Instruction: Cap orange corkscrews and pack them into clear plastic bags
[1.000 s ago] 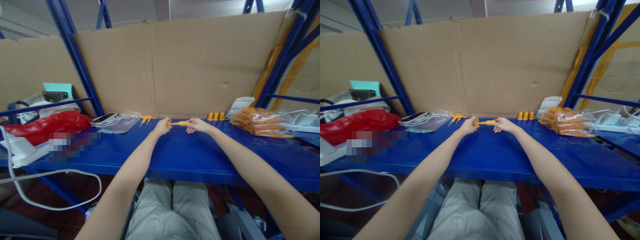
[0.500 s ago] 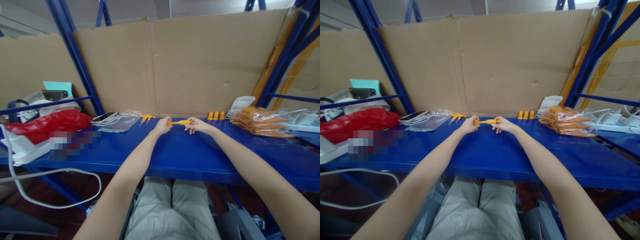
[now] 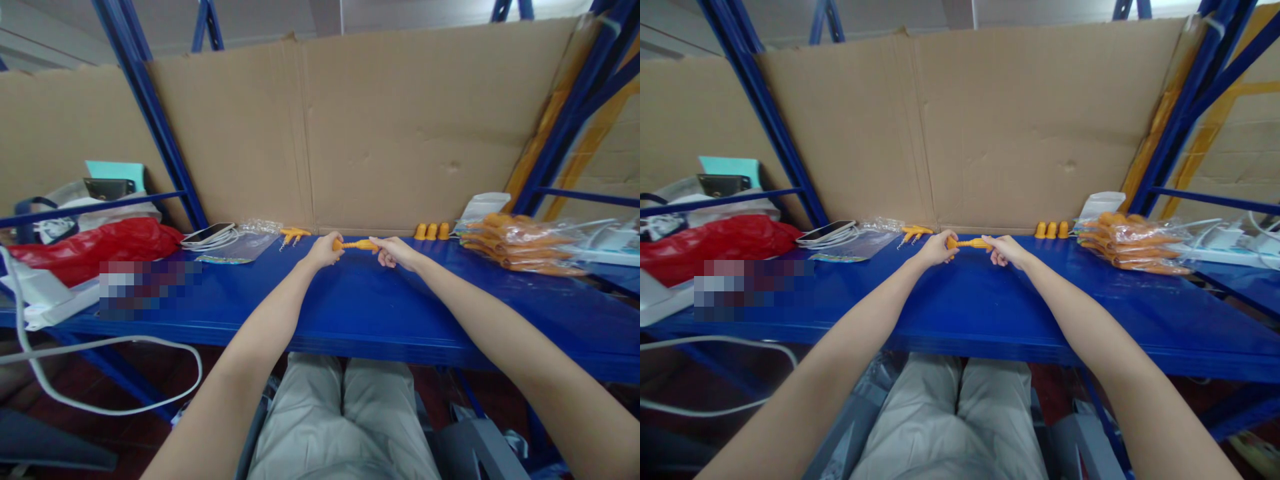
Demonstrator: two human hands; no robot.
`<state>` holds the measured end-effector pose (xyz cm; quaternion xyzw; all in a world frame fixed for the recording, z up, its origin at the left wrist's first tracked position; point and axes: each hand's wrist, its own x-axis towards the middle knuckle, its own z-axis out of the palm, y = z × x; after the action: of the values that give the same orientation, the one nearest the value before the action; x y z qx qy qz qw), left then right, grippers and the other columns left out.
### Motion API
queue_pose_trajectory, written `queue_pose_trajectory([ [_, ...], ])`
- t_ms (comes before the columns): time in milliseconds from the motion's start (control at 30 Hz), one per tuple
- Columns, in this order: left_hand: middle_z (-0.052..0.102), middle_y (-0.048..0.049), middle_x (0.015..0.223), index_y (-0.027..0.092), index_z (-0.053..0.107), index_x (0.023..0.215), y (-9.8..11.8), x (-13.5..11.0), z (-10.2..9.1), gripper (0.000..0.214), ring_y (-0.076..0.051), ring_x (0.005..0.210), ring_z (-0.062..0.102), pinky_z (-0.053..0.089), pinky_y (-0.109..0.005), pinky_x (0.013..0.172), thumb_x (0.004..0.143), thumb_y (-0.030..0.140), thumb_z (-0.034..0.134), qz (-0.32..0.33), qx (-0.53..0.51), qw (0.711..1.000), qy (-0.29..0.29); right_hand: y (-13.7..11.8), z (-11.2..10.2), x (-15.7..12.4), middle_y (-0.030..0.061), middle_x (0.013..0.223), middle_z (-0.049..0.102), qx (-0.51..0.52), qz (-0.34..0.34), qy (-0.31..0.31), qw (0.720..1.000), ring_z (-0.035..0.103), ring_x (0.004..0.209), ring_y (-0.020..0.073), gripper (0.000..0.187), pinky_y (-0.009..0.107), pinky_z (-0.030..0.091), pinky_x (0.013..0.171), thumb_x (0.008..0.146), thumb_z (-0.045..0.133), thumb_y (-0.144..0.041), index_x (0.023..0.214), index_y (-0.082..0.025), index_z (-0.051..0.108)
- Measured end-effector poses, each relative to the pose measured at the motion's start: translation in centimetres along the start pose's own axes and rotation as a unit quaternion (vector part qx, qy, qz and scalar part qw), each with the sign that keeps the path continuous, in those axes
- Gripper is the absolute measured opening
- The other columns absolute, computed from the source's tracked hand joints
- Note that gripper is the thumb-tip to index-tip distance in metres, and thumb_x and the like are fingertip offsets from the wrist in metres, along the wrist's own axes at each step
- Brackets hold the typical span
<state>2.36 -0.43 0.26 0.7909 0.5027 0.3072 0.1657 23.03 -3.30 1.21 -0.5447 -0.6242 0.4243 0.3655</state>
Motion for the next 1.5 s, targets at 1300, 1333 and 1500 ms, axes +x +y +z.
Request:
queue_pose_trajectory([
  [1300, 0.059, 0.0031, 0.060, 0.014, 0.054, 0.102, 2.7, -0.8, -0.1, 0.025, -0.009, 0.044, 0.058, 0.049, -0.019, 0.048, 0.079, 0.010, 0.062, -0.019, -0.002, 0.999, -0.050, -0.9, 1.4, -0.9, 0.0211, 0.095, 0.069, -0.661, -0.264, 0.109, 0.694, 0.061, 0.096, 0.0297, 0.026, 0.039, 0.034, 0.084, 0.089, 0.046, -0.020, 0.103, -0.007, 0.063],
  [1333, 0.060, 0.0029, 0.060, 0.014, 0.054, 0.101, 2.8, -0.9, -0.1, 0.025, -0.009, 0.044, 0.059, 0.049, -0.019, 0.048, 0.079, 0.009, 0.063, -0.020, -0.007, 0.998, -0.051, -1.1, 1.7, -1.0, 0.0217, 0.092, 0.069, -0.675, -0.259, 0.110, 0.682, 0.062, 0.094, 0.0295, 0.027, 0.039, 0.033, 0.084, 0.089, 0.043, -0.017, 0.103, -0.006, 0.062],
  [1500, 0.059, 0.0031, 0.058, 0.013, 0.056, 0.098, 3.3, -1.0, 0.0, 0.023, -0.009, 0.043, 0.059, 0.049, -0.019, 0.047, 0.077, 0.010, 0.066, -0.023, -0.029, 0.997, -0.067, -1.1, 2.3, -0.5, 0.0227, 0.086, 0.070, -0.691, -0.225, 0.113, 0.678, 0.064, 0.083, 0.0292, 0.030, 0.040, 0.030, 0.084, 0.090, 0.035, -0.010, 0.098, -0.004, 0.063],
])
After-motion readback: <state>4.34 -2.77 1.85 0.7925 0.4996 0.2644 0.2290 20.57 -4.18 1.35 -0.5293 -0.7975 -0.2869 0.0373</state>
